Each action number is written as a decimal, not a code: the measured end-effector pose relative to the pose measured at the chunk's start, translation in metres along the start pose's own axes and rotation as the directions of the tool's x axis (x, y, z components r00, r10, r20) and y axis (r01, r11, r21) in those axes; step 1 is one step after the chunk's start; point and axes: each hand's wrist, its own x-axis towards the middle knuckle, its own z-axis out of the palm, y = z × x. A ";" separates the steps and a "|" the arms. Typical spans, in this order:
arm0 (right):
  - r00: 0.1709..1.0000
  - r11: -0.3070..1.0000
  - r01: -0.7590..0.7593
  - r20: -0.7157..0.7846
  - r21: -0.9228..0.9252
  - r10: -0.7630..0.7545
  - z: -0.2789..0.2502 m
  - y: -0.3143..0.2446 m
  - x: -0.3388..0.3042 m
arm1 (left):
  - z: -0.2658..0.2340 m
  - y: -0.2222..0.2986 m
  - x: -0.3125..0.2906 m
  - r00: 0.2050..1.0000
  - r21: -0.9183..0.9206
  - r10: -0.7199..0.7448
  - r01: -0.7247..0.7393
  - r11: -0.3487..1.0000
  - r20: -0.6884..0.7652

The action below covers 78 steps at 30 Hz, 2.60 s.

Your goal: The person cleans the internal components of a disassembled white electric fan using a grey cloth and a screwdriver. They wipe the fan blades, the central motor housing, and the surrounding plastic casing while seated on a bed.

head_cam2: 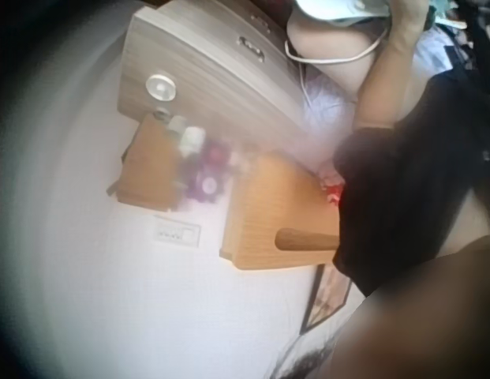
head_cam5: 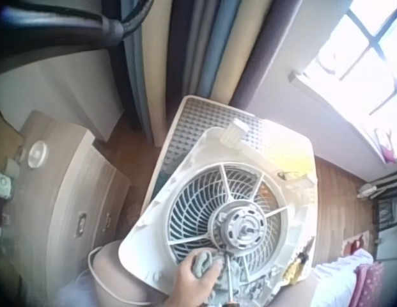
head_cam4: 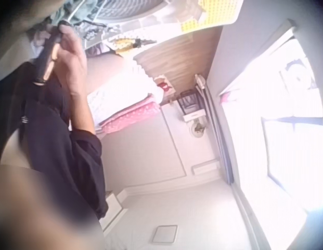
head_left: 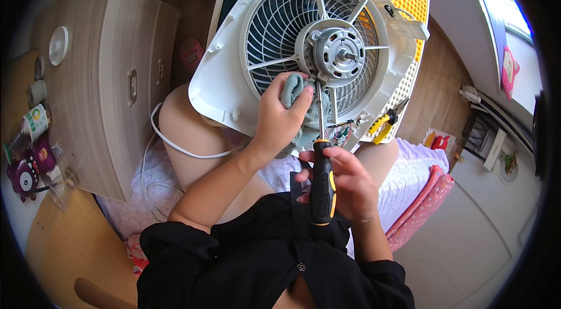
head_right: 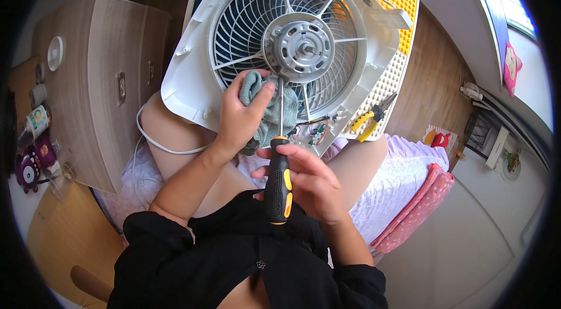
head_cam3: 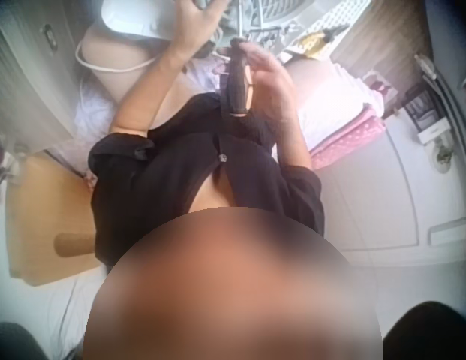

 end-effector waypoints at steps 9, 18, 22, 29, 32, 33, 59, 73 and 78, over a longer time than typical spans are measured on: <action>0.944 0.483 -0.063 -0.210 -0.873 -0.255 0.010 0.039 0.009 | -0.004 0.006 0.002 0.946 0.270 0.321 -0.322 0.908 0.047; 0.863 0.392 -0.023 -0.216 -0.920 -0.456 0.011 0.039 0.011 | -0.011 0.002 0.005 0.976 0.199 0.214 -0.217 0.956 0.035; 0.839 0.481 -0.008 -0.268 -0.876 -0.474 0.021 0.050 0.016 | -0.013 0.000 0.008 0.974 0.256 0.212 -0.224 0.940 0.077; 0.911 0.947 0.178 -0.320 -0.265 -0.261 0.031 0.047 0.024 | -0.013 -0.002 0.008 0.973 0.281 0.221 -0.229 0.932 0.060; 0.836 0.800 0.133 -0.367 -0.585 -0.408 0.032 0.053 0.024 | -0.014 -0.002 0.008 0.974 0.266 0.216 -0.226 0.937 0.068; 0.812 0.598 0.048 -0.317 -0.800 -0.490 0.022 0.053 0.021 | -0.013 -0.002 0.008 0.970 0.264 0.234 -0.244 0.933 0.070; 0.881 0.973 0.144 -0.425 -0.180 -0.209 0.047 0.047 0.034 | -0.022 0.001 0.009 0.989 0.133 0.059 -0.077 0.988 0.134; 0.858 0.917 0.145 -0.415 -0.371 -0.304 0.037 0.032 0.027 | -0.020 -0.001 0.008 0.984 0.183 0.129 -0.150 0.971 0.124; 0.770 0.302 -0.021 -0.208 -0.953 -0.603 0.022 0.037 0.027 | -0.020 -0.005 0.010 0.977 0.220 0.149 -0.180 0.959 0.149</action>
